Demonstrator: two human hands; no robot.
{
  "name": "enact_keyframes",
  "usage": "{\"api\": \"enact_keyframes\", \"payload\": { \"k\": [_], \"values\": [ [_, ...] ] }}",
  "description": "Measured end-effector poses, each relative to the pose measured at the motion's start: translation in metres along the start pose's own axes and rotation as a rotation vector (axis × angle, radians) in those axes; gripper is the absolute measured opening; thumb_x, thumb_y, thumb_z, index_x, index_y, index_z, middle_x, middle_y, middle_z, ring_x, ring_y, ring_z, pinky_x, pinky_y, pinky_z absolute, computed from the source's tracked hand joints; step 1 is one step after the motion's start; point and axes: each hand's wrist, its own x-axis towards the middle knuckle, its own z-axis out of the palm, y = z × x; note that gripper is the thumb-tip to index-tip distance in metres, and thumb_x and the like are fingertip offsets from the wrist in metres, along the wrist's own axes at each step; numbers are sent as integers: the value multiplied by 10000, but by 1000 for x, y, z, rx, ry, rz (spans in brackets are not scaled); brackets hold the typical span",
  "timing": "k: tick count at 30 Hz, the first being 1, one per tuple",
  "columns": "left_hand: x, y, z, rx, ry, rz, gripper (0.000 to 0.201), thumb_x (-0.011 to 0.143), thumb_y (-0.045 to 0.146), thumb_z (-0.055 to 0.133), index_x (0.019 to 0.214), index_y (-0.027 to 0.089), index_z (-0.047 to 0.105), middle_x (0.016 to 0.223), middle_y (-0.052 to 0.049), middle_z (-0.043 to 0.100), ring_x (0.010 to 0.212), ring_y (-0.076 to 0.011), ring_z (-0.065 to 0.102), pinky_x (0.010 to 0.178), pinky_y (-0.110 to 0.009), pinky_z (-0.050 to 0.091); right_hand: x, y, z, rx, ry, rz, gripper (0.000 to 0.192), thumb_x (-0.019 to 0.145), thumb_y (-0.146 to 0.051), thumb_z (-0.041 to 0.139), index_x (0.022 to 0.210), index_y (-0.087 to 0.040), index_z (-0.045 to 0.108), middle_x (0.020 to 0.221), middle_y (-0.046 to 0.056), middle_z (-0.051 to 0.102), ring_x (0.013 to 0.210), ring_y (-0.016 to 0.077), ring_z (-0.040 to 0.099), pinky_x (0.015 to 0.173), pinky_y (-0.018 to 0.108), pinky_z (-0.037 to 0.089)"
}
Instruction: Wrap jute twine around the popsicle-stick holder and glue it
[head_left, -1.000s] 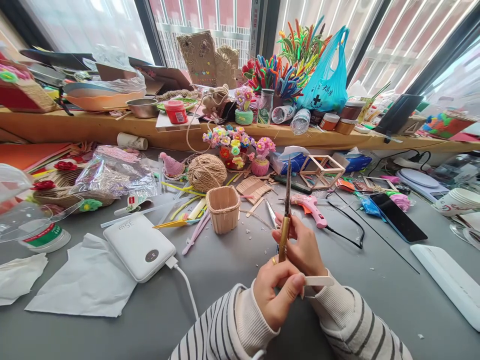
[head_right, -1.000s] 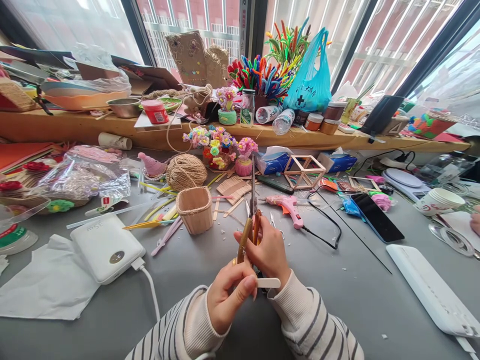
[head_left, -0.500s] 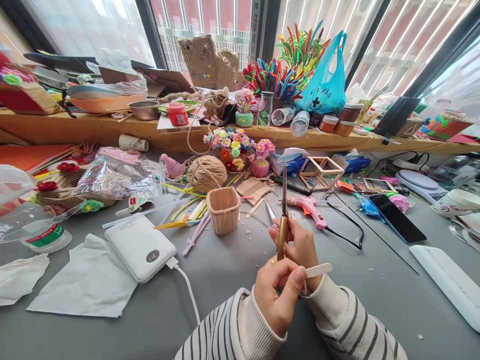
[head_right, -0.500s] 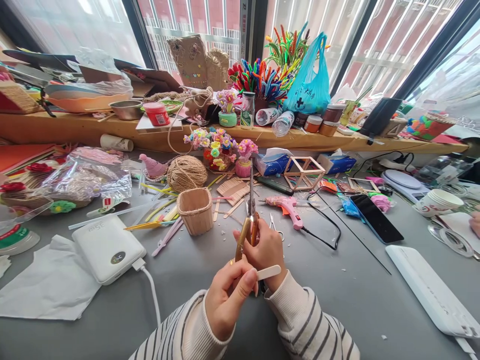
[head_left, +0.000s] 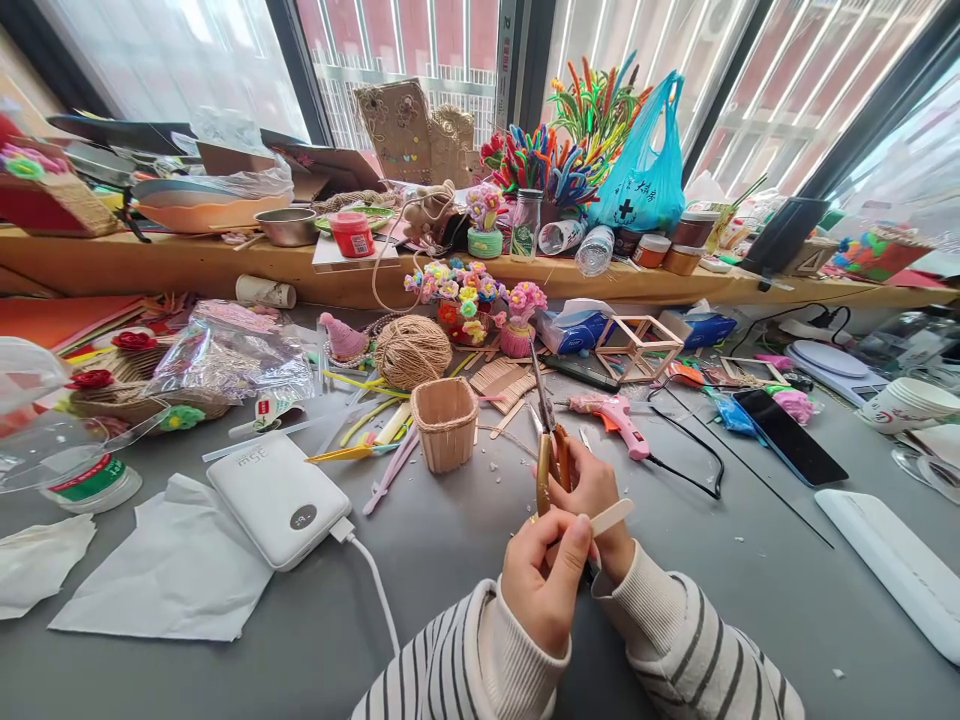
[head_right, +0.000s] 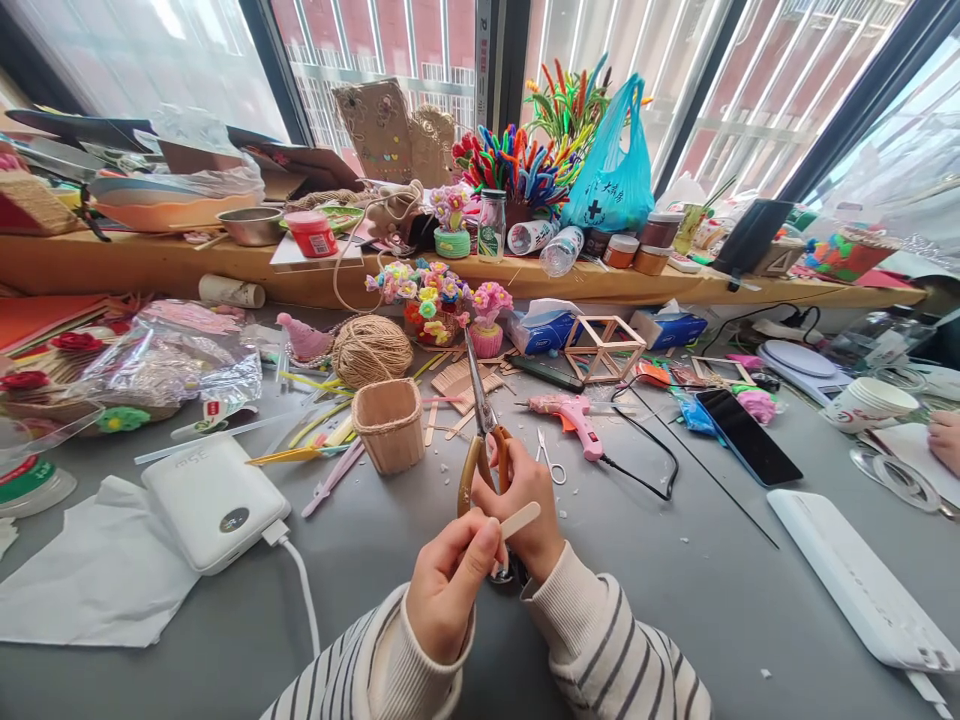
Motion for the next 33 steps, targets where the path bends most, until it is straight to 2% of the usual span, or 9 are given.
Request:
{"api": "enact_keyframes", "payload": {
  "k": [7,14,20,22,25,27,29,33],
  "values": [
    [1,2,0,-77,18,-76,421,759,511,520,530,160,476,508,21,418,499,-89,359,514,-242,278,1,4,1,-48,-11,-42,216,682,-350,547,643,-202,394,495,-75,409,430,71,337,448,204,312],
    [-1,6,1,-57,21,-60,411,765,489,524,521,161,480,507,22,415,507,-93,362,530,-241,292,1,2,0,-38,16,-73,209,688,-350,549,643,-198,414,491,-71,434,423,67,351,440,199,319],
    [1,0,-1,-57,33,-39,436,758,515,526,508,161,487,504,18,413,507,-96,352,525,-256,270,1,7,-4,-24,-4,-117,225,715,-400,544,701,-190,465,507,-62,453,429,78,375,451,214,334],
    [4,-3,-6,-82,55,-24,449,742,533,540,498,158,495,491,20,407,497,-93,346,519,-261,260,1,10,-6,29,-60,-137,258,775,-435,491,788,-178,512,551,-43,501,458,92,427,479,221,359],
    [10,-6,-15,-174,86,-21,430,720,528,579,516,153,526,454,39,390,452,-73,312,500,-257,247,1,12,-9,109,-129,-139,339,898,-384,282,920,-177,549,687,8,596,571,123,535,565,241,410],
    [14,-7,-21,-247,82,-38,415,706,520,602,530,150,534,432,50,387,425,-59,288,481,-248,239,1,12,-9,99,-124,-145,401,924,-332,186,961,-178,554,815,46,636,689,147,584,642,266,432],
    [17,-8,-25,-321,66,-61,407,687,510,628,530,150,522,403,65,348,411,-55,289,467,-238,238,1,13,-7,49,-94,-154,402,924,-313,180,977,-169,551,908,79,645,777,174,601,691,298,434],
    [21,-7,-27,-376,40,-96,387,663,485,660,539,150,511,384,84,281,395,-53,291,444,-224,232,-1,14,-1,-103,-12,-134,345,911,-336,238,889,-165,537,764,83,651,650,198,606,582,308,413]
  ]
}}
